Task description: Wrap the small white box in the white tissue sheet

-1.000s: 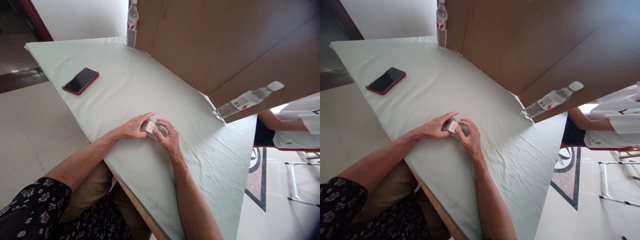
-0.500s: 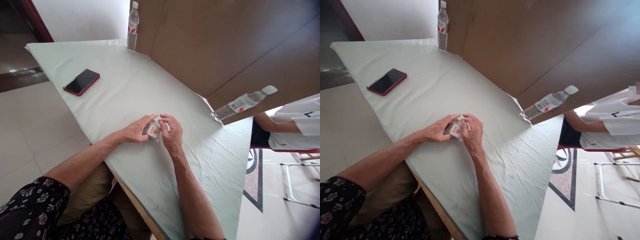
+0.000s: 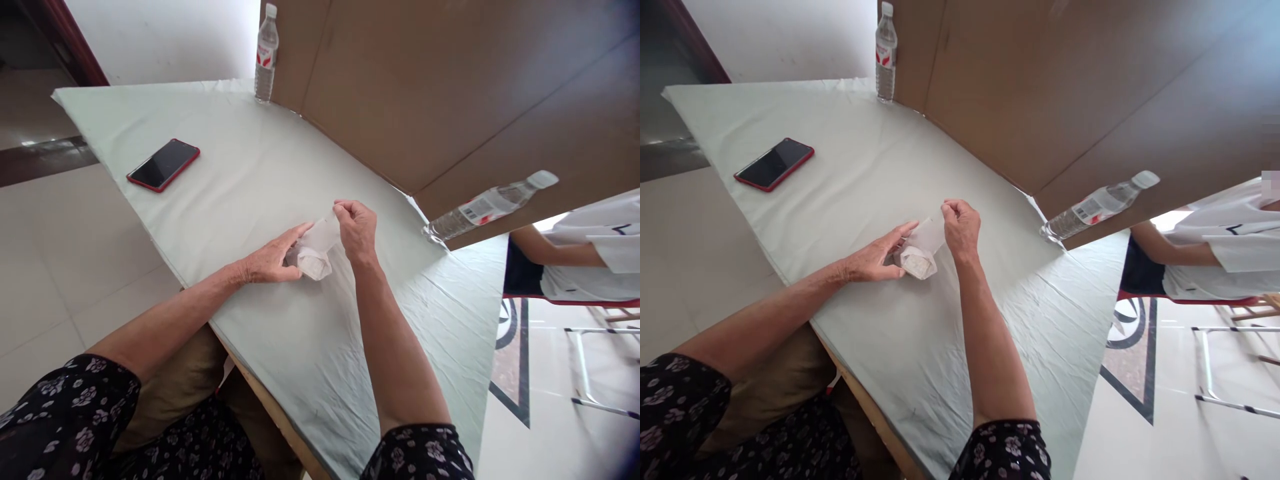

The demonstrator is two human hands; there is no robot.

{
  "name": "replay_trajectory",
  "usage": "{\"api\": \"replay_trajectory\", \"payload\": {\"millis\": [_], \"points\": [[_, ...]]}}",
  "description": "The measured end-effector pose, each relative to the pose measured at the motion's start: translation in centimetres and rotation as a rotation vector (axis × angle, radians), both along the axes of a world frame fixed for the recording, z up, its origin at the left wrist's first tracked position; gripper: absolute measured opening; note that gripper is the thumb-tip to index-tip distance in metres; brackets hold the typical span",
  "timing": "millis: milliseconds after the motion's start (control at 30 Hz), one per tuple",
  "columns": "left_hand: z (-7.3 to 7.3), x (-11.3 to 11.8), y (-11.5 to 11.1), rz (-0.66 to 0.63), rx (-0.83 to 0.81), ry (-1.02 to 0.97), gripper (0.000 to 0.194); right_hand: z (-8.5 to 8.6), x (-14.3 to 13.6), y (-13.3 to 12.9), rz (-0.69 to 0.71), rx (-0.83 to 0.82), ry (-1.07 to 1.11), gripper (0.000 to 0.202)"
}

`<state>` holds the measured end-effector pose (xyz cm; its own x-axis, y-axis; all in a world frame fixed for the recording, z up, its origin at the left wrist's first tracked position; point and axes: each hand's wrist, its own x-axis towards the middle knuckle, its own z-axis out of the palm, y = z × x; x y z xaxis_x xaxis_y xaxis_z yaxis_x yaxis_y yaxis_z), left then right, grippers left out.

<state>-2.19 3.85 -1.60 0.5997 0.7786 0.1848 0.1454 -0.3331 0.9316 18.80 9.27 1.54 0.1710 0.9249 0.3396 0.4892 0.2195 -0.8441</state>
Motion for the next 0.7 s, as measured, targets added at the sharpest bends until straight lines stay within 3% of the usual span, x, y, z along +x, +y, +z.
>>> {"api": "replay_trajectory", "payload": {"millis": [167,300,467,600,700], "points": [[0.6,-0.4,0.2,-0.008,-0.231,-0.121,0.070,-0.5,-0.4,1.9,-0.004,-0.027,0.093,0.015],[1.0,-0.3,0.3,0.027,-0.353,-0.161,0.059,-0.8,-0.5,1.8,-0.009,-0.013,0.124,0.020],[0.5,-0.1,0.7,0.080,-0.446,-0.248,0.061,-0.3,-0.4,-2.3,-0.124,0.041,0.165,0.020],[-0.1,0.0,0.9,0.109,-0.497,-0.338,0.061,0.0,-1.2,-6.8,-0.053,-0.123,-0.034,0.035],[-0.2,0.0,0.8,0.102,-0.499,-0.359,0.056,-0.2,-2.1,-8.1,-0.038,-0.196,-0.232,0.042]]}}
